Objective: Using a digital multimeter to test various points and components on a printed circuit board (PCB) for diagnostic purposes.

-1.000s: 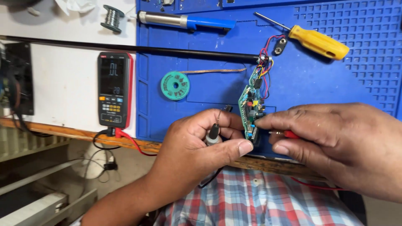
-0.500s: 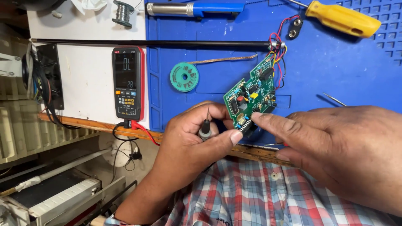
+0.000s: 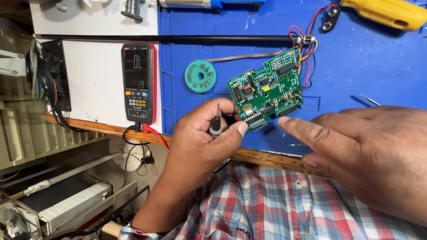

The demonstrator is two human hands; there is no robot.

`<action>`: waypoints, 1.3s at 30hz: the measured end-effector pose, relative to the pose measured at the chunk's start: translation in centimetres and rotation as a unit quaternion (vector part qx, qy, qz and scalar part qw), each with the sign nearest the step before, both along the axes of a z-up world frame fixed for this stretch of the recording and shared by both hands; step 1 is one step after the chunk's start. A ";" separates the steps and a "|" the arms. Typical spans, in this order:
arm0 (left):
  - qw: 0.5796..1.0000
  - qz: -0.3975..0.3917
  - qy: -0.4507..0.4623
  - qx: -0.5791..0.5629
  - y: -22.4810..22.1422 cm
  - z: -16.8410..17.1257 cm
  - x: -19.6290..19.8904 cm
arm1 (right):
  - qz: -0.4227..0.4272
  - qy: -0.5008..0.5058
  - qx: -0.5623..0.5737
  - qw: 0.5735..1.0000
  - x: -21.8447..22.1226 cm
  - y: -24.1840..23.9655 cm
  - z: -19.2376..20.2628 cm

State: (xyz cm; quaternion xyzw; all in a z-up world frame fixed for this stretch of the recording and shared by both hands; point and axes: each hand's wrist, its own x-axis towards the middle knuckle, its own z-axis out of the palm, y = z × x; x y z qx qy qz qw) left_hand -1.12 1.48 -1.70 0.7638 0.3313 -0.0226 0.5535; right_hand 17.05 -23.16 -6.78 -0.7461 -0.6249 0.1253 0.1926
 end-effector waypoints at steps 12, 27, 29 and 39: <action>0.997 -0.034 -0.015 0.071 -0.2 -0.2 -0.1 | 0.019 0.076 0.032 0.996 0.9 0.2 0.8; 0.977 -0.120 -0.135 0.111 -2.0 1.2 1.6 | -0.008 0.122 -0.005 0.992 2.4 1.2 4.5; 0.976 -0.120 -0.143 0.110 -2.3 1.2 1.8 | -0.011 0.130 0.001 0.991 2.7 1.2 5.0; 0.960 -0.113 -0.238 0.097 -4.1 0.4 3.0 | -0.088 0.129 -0.034 0.987 3.6 0.4 6.7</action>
